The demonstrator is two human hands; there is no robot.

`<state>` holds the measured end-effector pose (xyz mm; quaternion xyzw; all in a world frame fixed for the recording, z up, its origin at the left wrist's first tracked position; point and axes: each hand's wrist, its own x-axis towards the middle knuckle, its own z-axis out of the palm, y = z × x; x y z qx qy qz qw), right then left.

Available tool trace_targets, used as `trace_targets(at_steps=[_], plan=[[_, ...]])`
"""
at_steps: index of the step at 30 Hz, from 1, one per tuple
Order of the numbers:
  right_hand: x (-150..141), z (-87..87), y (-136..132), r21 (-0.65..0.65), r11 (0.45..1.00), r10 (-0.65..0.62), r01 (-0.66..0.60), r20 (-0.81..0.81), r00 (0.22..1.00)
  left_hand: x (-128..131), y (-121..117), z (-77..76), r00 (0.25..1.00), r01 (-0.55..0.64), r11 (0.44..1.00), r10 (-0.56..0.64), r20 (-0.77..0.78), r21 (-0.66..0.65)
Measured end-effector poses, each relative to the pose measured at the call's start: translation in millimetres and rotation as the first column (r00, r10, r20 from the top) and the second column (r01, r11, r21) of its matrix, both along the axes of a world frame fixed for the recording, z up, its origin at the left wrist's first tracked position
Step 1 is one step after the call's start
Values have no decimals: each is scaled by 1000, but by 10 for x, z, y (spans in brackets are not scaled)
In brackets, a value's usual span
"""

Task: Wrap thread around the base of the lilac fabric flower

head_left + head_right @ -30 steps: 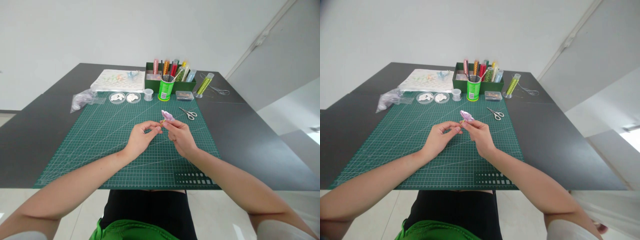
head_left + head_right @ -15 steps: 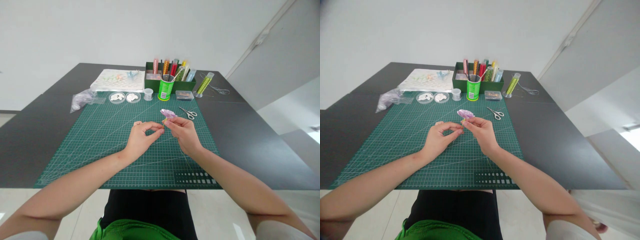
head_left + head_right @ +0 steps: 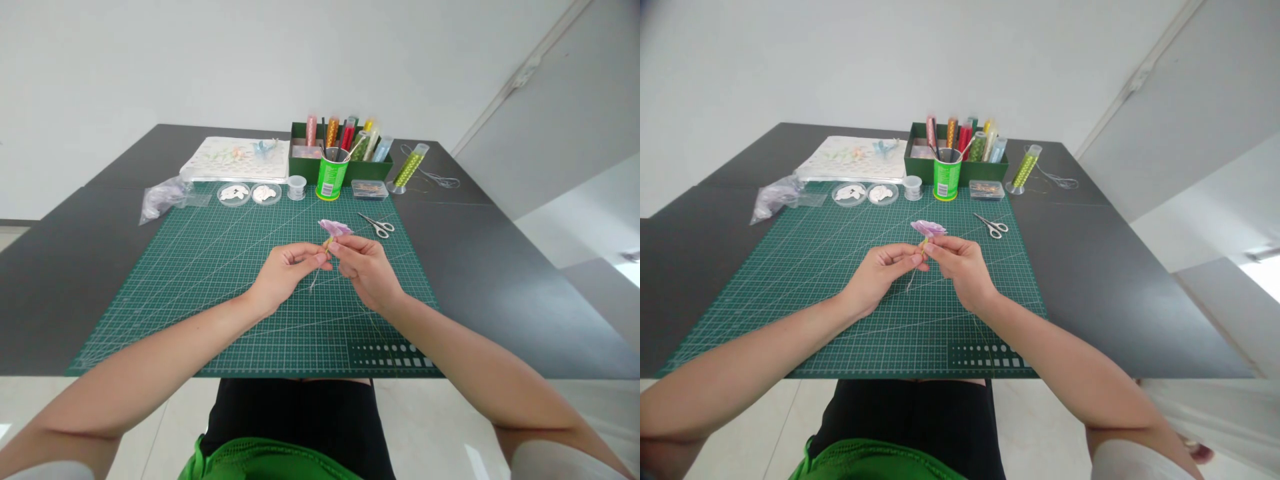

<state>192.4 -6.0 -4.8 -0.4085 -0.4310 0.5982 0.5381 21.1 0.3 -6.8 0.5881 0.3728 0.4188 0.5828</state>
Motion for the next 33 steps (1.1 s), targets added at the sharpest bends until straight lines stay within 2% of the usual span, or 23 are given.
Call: trace_targets(at_steps=[9, 14, 17, 19, 21, 23, 26, 28, 31, 33], plan=[[74, 19, 83, -3, 995, 95, -95, -16, 995, -8, 20, 15, 995, 40, 994, -31, 91, -99], [97, 1, 109, 8, 994, 112, -113, 48, 992, -14, 35, 13, 997, 28, 997, -22, 78, -69], [125, -2, 115, 154, 985, 39, -73, 219, 975, -36, 58, 21, 999, -42, 999, 42, 32, -2], [155, 5, 113, 301, 950, -42, -82, 384, 922, -59, 82, 34, 996, -90, 995, 90, 5, 49], [190, 24, 105, 421, 893, -104, -158, 534, 839, -87, 111, 53, 990, -134, 985, 139, -36, 108], [224, 58, 94, 487, 829, -118, -274, 632, 766, -115, 144, 74, 974, -176, 967, 198, -108, 186], [268, 140, 67, 514, 746, -74, -424, 696, 714, -149, 188, 99, 913, -192, 917, 298, -280, 349], [295, 206, 44, 500, 731, -22, -464, 697, 717, -165, 206, 101, 835, -145, 868, 365, -412, 475], [348, 300, 10, 447, 770, 47, -455, 671, 740, -187, 203, 76, 705, -25, 783, 454, -544, 621], [394, 356, -8, 391, 825, 74, -408, 640, 765, -202, 185, 48, 644, 71, 736, 482, -595, 673]])
